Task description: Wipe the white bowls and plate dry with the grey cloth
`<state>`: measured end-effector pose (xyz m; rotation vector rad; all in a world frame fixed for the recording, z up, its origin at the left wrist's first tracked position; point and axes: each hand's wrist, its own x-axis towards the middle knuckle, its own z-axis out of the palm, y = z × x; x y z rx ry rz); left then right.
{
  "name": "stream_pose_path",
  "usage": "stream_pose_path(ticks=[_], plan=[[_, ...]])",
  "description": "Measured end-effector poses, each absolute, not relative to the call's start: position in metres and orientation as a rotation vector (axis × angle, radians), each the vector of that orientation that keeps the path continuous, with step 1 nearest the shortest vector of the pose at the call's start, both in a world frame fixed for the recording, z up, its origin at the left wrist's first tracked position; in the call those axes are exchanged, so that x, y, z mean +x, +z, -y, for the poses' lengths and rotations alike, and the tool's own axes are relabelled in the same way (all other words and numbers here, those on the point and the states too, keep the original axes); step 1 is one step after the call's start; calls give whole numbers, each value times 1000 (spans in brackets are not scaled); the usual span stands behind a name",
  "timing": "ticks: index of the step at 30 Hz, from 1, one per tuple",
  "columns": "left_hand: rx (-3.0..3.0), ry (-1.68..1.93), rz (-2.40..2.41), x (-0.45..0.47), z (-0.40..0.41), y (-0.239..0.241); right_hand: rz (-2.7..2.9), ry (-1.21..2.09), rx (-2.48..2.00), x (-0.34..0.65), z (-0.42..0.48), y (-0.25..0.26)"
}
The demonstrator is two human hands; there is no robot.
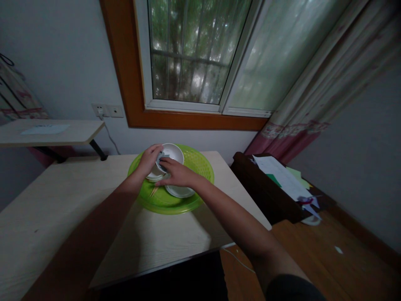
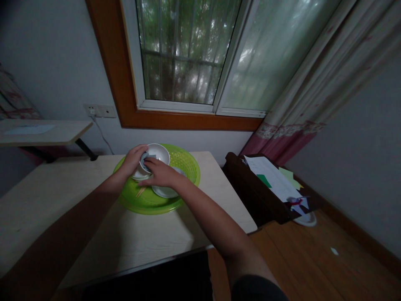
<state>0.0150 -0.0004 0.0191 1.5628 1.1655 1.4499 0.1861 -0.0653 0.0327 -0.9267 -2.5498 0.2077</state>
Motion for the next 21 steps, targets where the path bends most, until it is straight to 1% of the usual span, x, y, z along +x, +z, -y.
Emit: stream_pose_path(ticks=[5,9,12,17,19,21], plan=[[1577,1432,-1144,15,-1,15,2560,-83,-1124,178,72,28],[1509,1452,-1081,15,-4,13,2507,-303,-1340,175,80,40],[1464,1492,-1062,14,-4,14,2503,-407,-1435,174,85,50],[1463,1505,-1127,14,3,20,2541,-404,-1484,173,92,56],[1480,1499,-1145,13,5,22,2562,-328,-1458,173,92,55],[1507,1488,-1165,13,6,23,2598,-184,-1405,175,90,54]])
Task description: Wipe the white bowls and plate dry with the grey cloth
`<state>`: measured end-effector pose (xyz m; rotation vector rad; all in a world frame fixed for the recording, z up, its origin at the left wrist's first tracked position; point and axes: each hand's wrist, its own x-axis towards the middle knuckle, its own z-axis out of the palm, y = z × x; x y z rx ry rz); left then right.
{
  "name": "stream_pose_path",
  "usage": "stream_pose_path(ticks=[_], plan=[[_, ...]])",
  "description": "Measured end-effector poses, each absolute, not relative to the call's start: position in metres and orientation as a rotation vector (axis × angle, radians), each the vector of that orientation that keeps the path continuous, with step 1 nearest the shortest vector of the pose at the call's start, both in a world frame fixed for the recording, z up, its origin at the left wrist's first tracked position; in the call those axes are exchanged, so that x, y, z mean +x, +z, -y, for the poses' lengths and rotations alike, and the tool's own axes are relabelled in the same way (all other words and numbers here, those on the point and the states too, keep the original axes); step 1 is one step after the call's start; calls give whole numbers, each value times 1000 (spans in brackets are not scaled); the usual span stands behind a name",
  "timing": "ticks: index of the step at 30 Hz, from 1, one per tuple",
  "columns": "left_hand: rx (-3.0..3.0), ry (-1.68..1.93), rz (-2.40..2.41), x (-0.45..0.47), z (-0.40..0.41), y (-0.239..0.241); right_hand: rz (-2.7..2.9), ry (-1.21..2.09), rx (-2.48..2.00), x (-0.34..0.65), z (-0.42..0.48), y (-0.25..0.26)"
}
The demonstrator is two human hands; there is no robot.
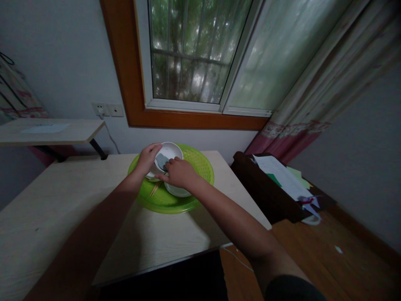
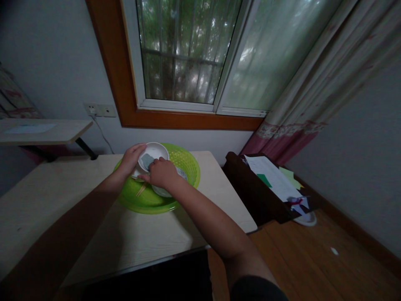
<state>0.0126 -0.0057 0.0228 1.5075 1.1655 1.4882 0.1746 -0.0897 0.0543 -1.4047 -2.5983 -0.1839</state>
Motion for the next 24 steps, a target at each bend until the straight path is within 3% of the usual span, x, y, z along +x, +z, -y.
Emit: stream_pose_path(ticks=[6,13,17,24], plan=[[1557,1464,-1169,13,0,19,2505,404,-1081,175,76,48],[1622,1448,-1126,12,-1,16,2270,631,-1024,170,68,33],[1560,1479,-1137,9,-1,18,2336,546,-1028,180,68,35],[1473,1541,-1140,6,-2,19,2662,19,-983,206,71,54]])
